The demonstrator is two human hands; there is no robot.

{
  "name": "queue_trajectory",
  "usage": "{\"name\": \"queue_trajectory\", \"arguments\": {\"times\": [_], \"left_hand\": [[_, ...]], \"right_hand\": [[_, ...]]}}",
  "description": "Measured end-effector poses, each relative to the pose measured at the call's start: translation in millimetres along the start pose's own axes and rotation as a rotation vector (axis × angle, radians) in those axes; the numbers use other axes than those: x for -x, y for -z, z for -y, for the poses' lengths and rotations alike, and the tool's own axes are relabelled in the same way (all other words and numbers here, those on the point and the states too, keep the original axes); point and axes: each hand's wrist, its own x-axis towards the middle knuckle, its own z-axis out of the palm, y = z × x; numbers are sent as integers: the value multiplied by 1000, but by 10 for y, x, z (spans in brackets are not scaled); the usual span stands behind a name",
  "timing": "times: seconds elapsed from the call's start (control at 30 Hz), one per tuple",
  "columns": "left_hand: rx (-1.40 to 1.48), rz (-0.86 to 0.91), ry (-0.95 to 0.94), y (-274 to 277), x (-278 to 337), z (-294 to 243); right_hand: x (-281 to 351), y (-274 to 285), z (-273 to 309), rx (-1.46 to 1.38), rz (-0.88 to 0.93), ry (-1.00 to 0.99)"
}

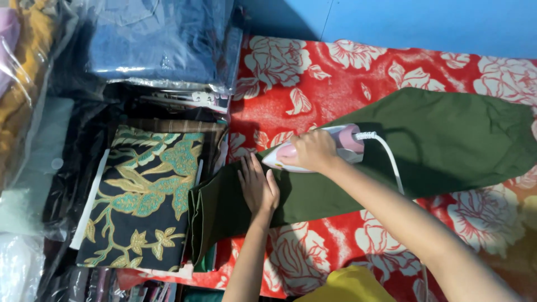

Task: The person irons a pair of green trousers laid out on a red floral-patterned surface. They use a spray bottle to mist the fabric and a pink electric iron to smooth it, repeatedly moving the iron along the length of the pants while holding the fabric with their left hand.

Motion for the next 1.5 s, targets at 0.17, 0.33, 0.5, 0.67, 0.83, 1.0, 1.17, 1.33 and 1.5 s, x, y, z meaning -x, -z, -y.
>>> {"name": "queue_trajectory", "arguments": {"times": [0.17, 0.33, 0.5, 0.67, 0.83, 1.0, 1.17, 1.33, 1.5], "left_hand": [[-43, 79, 3, 93, 4, -52], [-66, 87, 25, 126, -20, -74], [-59, 57, 30, 41, -32, -64], [-75, 41, 18, -38, -45, -37], [-77, 16, 15, -23, -18, -39], [-80, 29, 31, -15, -17, -54], [-76, 26, 33, -1, -10, -62], [-96, 29, 37, 9, -3, -66], [-113, 39, 44, -5, -26, -63]], "right_hand": [[64, -44, -367, 35, 57, -121], [302, 214, -1141, 184, 211, -287], [630, 508, -1718, 286, 253, -530], [685, 589, -1688, 245, 405, -501], [637, 459, -1644, 284, 175, -494], [665, 527, -1433, 258, 271, -340], [642, 362, -1395, 214, 173, -288], [622, 317, -1270, 162, 79, -130], [503, 313, -1065, 128, 58, -100]]}}
